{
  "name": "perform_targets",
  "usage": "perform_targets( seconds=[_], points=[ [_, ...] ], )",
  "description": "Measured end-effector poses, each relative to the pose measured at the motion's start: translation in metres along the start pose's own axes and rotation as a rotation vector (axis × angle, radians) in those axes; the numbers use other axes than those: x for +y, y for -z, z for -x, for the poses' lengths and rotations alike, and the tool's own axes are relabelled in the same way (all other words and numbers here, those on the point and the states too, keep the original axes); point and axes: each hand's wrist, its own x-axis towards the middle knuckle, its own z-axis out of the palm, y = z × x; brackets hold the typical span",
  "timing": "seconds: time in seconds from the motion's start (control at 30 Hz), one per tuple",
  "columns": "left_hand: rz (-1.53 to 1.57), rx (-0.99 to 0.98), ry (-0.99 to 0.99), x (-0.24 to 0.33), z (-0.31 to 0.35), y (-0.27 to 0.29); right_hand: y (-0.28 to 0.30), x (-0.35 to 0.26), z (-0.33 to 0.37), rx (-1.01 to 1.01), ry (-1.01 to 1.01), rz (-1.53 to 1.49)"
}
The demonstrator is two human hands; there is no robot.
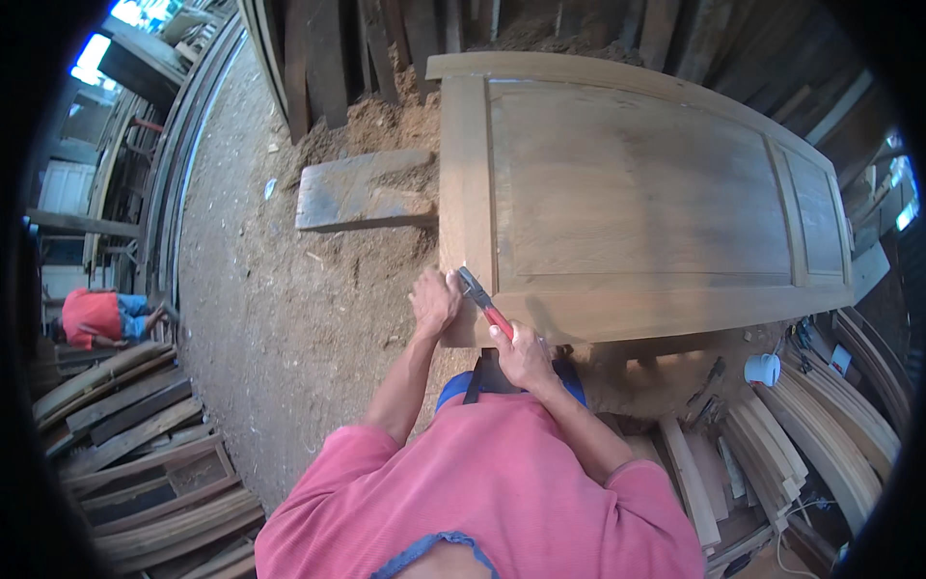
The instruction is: The person uses pliers to pull out nails from a wooden door panel, hammers parts of the door into place, uses a small hand tool to scrape the wood, and then applies white paint or primer to the edges of the door panels using a brush.
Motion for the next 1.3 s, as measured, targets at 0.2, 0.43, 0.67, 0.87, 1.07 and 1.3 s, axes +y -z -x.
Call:
perform_targets(
  seconds=[0.2, 0.43, 0.67, 0.87, 1.07, 1.3],
  points=[
    [0.659, -0.182, -0.204, 0.057, 0.013, 0.052, 0.036, 0.032, 0.004, 0.316, 0.013, 0.283],
    [0.778, -0.257, -0.507, 0.138, 0.036, 0.025, 0.061, 0.073, 0.026, 0.41, -0.028, 0.301],
    [0.529, -0.323, -0.758, 0.23, 0.077, -0.016, 0.14, 0.158, 0.066, 0.443, -0.081, 0.097],
    [1.172, -1.05, -0.287, 0.331, 0.142, -0.086, 0.231, 0.196, 0.13, 0.314, -0.063, -0.862],
    [1.393, -1.731, 0.045, 0.486, 0.232, -0.109, 0.35, 0.207, 0.212, 0.427, -0.008, -0.28],
    [0.631, -1.819, -0.568, 0.611, 0.283, -0.135, 0.462, 0.297, 0.28, 1.05, -0.007, 0.364]
  ],
)
